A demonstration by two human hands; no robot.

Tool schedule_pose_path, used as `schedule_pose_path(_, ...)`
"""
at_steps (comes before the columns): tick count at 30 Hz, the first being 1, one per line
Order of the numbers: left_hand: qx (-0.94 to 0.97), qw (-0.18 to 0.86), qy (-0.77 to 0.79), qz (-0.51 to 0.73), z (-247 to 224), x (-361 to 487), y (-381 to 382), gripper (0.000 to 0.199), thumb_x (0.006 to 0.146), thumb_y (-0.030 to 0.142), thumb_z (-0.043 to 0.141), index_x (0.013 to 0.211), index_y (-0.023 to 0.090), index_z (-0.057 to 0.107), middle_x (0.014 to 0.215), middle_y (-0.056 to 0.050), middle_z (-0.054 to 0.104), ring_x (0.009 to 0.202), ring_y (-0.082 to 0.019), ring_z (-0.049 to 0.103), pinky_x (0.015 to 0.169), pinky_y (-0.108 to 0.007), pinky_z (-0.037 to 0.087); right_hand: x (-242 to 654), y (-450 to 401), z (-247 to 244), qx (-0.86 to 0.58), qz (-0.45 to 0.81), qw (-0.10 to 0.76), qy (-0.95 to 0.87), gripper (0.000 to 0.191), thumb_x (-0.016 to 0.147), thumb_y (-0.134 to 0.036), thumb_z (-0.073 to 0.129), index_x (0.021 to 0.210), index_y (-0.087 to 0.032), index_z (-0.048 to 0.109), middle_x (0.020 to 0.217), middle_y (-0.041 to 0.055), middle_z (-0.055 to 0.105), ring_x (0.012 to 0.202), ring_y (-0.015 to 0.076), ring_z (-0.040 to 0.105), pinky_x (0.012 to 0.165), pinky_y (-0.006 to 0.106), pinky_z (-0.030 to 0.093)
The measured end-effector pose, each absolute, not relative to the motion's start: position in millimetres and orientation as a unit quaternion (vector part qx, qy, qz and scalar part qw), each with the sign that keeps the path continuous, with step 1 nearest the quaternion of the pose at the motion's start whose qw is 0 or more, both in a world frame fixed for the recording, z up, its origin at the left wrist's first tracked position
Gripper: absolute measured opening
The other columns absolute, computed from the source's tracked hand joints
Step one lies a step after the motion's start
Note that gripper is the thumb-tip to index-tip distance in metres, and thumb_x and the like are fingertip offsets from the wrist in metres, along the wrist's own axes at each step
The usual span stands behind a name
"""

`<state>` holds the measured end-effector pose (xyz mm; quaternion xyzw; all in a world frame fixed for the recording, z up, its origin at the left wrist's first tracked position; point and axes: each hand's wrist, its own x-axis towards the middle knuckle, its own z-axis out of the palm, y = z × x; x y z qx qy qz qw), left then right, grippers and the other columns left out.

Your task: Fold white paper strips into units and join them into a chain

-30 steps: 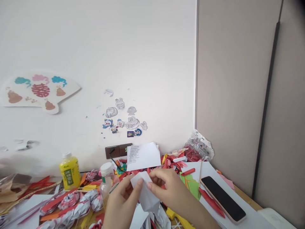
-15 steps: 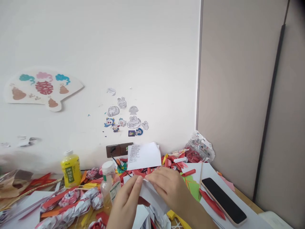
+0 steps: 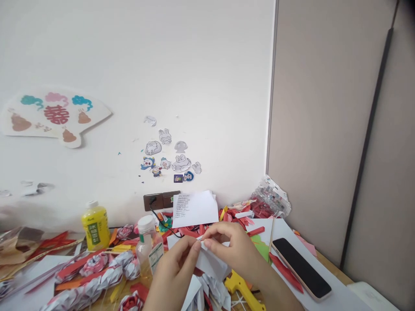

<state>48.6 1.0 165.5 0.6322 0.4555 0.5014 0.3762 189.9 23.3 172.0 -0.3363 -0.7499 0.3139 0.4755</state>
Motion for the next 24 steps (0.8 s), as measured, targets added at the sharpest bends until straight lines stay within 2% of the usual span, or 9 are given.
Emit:
schedule_pose_path(9,0.654,0.361,0.463,0.477,165.6,48.3,0.7,0.024,0.077,0.037,0.044,0.064,0.018,0.053,0.057,0.002,0.051,0.057,-0.016,0.051,0.052,-0.025,0.044,189.9,23.6,170.1,-0.348,0.339,0.479,-0.731,0.009,0.073,-0.016,0.055,0.075,-0.017,0.063,0.075,0.0007,0.064,0.073,0.0141,0.058,0.064,0.023,0.044)
schedule_pose_path(15,0.659,0.331,0.480,0.475,165.3,48.5,-1.4,0.024,0.077,0.037,0.043,0.062,0.019,0.051,0.054,0.003,0.048,0.054,-0.015,0.047,0.049,-0.022,0.037,189.2,22.6,170.8,-0.345,0.337,0.485,-0.730,0.009,0.073,-0.014,0.055,0.075,-0.017,0.063,0.074,0.0007,0.064,0.072,0.0140,0.058,0.064,0.023,0.043)
schedule_pose_path(24,0.697,0.215,0.506,0.460,166.1,52.2,-2.9,0.022,0.077,0.033,0.045,0.060,0.021,0.053,0.054,0.002,0.052,0.054,-0.016,0.046,0.049,-0.022,0.033,187.8,21.2,168.0,-0.359,0.297,0.481,-0.743,0.010,0.072,-0.011,0.054,0.071,-0.018,0.062,0.069,-0.0008,0.062,0.068,0.0127,0.057,0.059,0.021,0.042)
